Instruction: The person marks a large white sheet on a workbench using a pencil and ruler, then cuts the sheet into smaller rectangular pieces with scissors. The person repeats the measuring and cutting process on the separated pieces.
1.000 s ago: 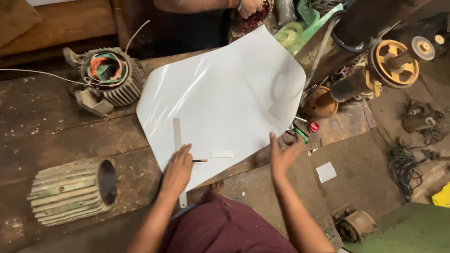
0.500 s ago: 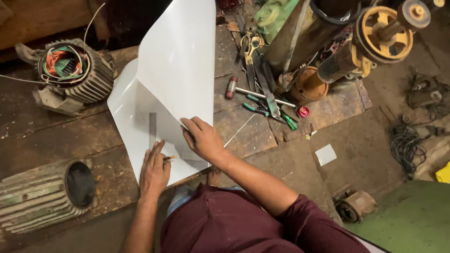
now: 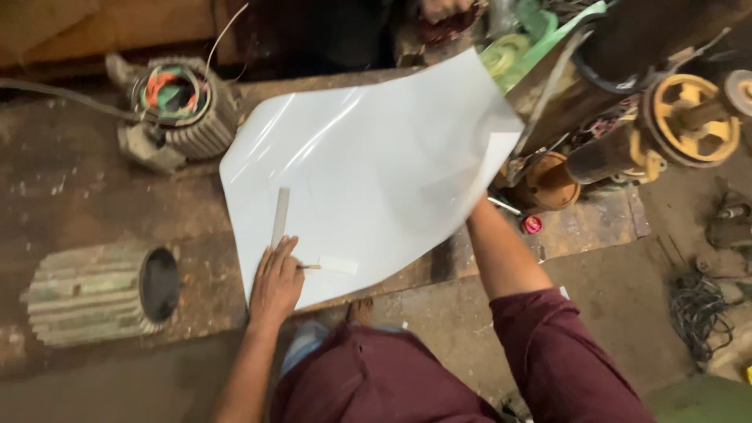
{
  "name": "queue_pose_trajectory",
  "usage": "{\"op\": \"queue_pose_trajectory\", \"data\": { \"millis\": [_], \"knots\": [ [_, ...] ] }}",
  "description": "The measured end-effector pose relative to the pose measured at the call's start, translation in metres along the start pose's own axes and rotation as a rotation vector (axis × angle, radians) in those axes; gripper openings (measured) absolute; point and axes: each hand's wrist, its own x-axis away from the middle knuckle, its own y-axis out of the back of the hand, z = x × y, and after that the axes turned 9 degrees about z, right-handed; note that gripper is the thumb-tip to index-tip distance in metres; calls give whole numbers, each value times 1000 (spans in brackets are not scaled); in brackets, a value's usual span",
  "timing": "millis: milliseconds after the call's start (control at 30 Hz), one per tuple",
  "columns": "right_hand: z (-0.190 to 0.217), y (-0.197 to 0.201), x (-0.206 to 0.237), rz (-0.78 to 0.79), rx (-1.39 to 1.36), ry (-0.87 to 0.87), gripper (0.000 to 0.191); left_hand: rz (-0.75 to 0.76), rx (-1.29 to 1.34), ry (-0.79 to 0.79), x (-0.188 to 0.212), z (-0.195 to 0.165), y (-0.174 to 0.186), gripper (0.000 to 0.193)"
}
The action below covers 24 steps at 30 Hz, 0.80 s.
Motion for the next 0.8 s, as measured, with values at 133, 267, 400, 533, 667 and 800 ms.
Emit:
{"op": "queue_pose_trajectory", "data": {
  "millis": [133,267,400,533,667,800],
  "knots": [
    [3,-13,-10,47,-9,61,26,132,-80,-316,6,1,-14,12],
    [9,-15,-15,64,-9,85,26,115,46,-474,1,-12,-25,23],
    [11,-6,-21,75,-10,99,27,125,73,-424,7,-23,-27,22],
    [10,-2,-15,96,-2,103,28,-9,1,-448,23,-27,-24,14],
    [12,-6,-4,118,5,96,29,-14,-94,-456,27,-28,-26,20],
    [11,2,-6,111,9,82,30,-14,-93,-398,23,-26,-27,21]
  ]
}}
